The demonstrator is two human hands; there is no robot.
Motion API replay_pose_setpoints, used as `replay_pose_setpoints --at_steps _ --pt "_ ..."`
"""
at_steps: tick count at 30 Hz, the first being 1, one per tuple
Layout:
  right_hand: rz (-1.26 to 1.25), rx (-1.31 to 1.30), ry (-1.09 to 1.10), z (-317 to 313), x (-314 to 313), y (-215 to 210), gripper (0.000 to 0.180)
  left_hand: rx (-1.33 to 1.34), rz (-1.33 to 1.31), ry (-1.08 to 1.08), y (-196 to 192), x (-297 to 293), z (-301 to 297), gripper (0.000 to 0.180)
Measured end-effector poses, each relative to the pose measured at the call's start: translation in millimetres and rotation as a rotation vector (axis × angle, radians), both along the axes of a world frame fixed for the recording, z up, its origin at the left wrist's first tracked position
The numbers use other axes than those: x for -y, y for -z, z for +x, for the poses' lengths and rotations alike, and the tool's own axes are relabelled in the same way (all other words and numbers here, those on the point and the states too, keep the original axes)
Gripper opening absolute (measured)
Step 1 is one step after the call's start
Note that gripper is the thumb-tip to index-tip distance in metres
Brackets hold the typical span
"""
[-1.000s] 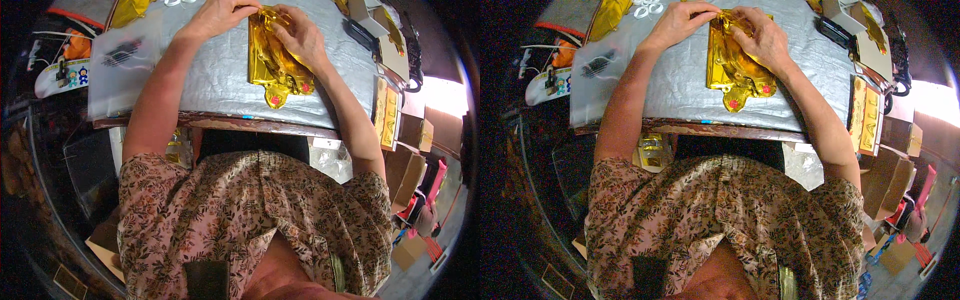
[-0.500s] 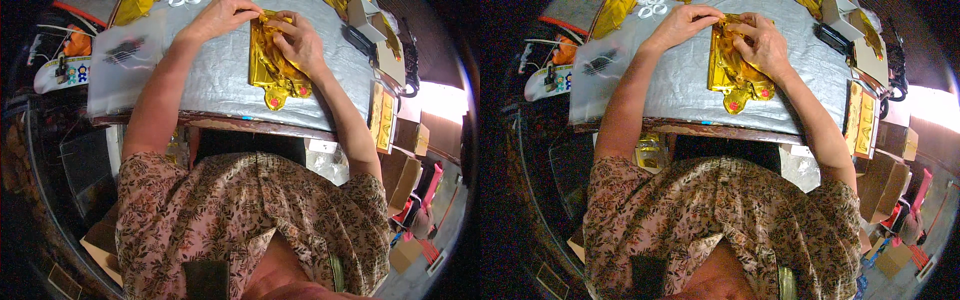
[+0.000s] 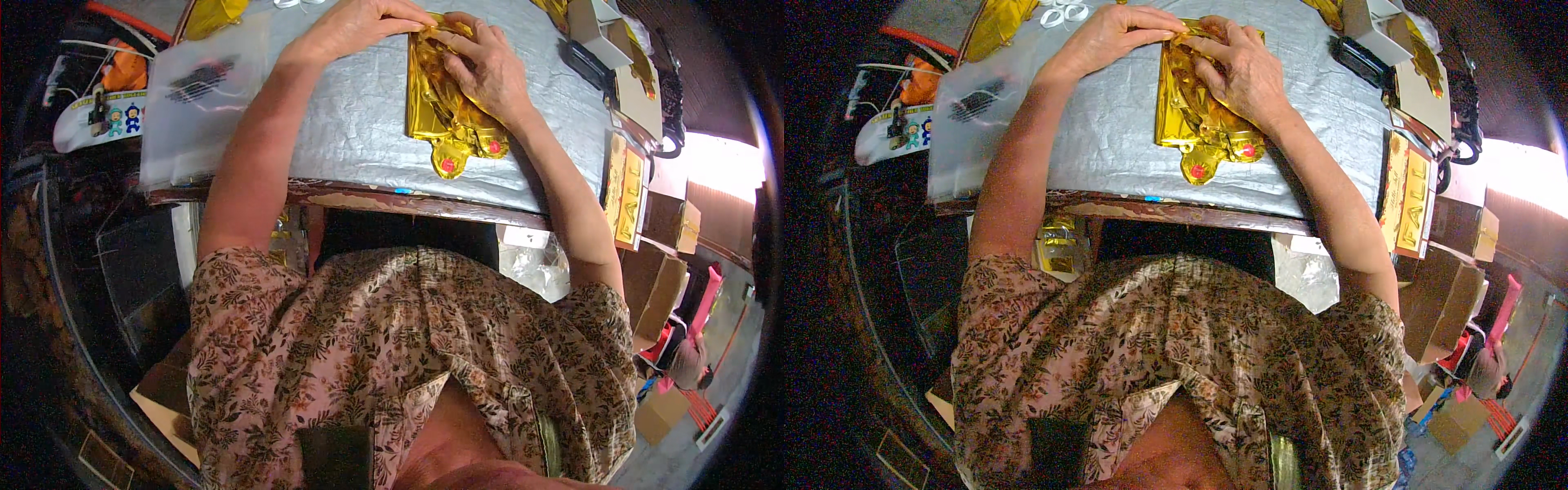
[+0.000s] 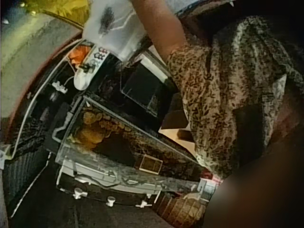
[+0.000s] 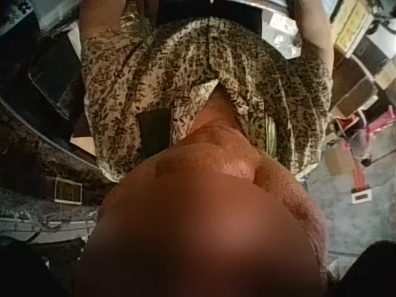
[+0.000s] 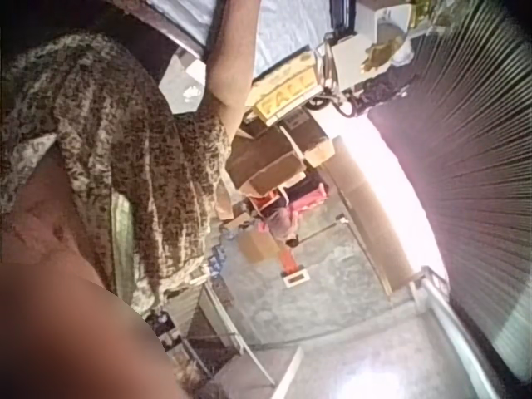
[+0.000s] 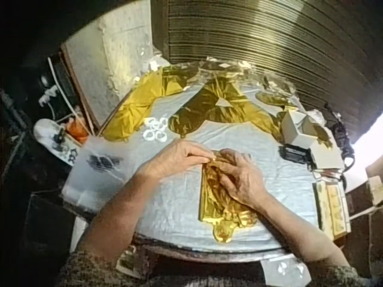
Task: Folding gold foil balloons into compact rectangular shapes for packaging.
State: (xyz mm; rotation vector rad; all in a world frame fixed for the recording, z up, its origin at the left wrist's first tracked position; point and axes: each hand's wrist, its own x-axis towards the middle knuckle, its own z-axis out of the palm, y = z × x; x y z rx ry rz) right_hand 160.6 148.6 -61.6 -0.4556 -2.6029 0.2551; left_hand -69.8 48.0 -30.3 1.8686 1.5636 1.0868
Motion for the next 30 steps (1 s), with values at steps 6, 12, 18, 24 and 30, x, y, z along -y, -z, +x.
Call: replay_pose_setpoints --at_steps 6,12,18,24,30 --pt "0.002 -0.067 -0.013 0.4 -5.7 5.3 0.037 -0.154 -0.030 -0.004 -12.8 -1.6 3.9 0.025" --pt "-0.057 -0.117 -0.038 -1.0 -5.8 4.8 0.041 -0.136 0.045 -0.040 -5.8 -1.6 1.6 0.025" --pt "-0.066 -0.104 -0.037 -0.2 -6.4 4.4 0.041 -0.179 0.106 -0.039 1.8 -3.9 -1.3 0.023" --pt "-0.098 -0.132 -0.020 -0.6 -5.0 3.9 0.043 -0.076 -0.004 -0.077 -5.3 -4.2 2.0 0.022" --pt "-0.143 -0.140 0.004 0.9 -1.1 0.9 0.043 -0.070 -0.017 -0.096 2.3 -8.5 -0.4 0.024"
